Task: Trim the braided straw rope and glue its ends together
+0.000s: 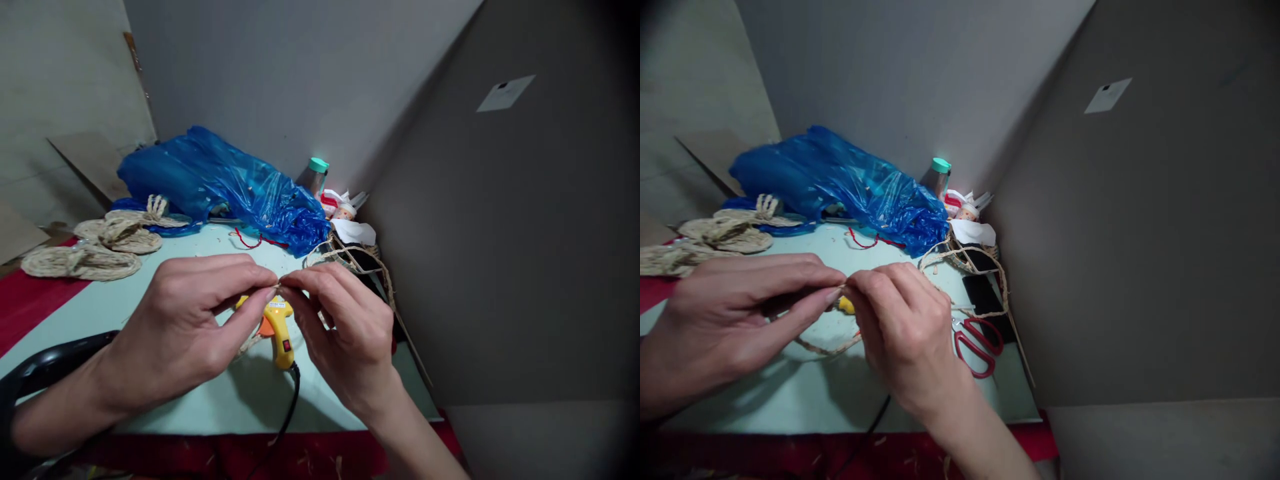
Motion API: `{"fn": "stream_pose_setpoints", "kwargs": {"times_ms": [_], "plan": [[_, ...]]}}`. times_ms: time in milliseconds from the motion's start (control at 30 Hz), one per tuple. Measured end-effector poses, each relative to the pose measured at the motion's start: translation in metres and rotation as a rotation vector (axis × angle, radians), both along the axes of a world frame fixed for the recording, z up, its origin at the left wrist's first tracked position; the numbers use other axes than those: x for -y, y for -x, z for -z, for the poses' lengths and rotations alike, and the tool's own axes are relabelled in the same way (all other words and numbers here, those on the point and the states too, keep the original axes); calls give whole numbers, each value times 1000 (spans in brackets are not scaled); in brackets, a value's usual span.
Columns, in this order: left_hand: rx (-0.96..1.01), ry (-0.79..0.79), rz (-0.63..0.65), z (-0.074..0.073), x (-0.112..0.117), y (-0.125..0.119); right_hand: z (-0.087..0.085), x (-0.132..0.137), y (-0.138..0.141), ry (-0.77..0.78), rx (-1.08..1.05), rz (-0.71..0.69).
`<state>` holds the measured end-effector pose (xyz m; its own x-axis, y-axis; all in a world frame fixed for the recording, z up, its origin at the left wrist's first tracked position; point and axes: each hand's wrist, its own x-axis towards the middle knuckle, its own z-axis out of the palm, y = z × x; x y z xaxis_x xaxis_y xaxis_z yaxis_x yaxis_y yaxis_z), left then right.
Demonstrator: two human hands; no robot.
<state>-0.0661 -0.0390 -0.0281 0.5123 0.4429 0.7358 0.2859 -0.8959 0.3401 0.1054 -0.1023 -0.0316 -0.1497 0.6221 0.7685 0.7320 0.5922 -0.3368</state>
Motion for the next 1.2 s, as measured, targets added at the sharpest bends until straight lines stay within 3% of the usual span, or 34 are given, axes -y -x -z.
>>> {"fn": "stream_pose_setpoints", "kwargs": {"times_ms": [267,500,667,833,1200], "plan": [[44,256,-20,-23,-19,-7,-17,-29,-1,-129,186,133],[-73,469,82,-34,-44,-3,-26,-44,-17,-73,135,120],[-59,813,92,-23,-65,7,-22,-51,-54,119,-222,171],[-53,931,119,-5,-80,11,-6,-56,-83,362,-545,103],[166,1320,329,15,-95,11,31,-69,-120,370,-678,237]]}}
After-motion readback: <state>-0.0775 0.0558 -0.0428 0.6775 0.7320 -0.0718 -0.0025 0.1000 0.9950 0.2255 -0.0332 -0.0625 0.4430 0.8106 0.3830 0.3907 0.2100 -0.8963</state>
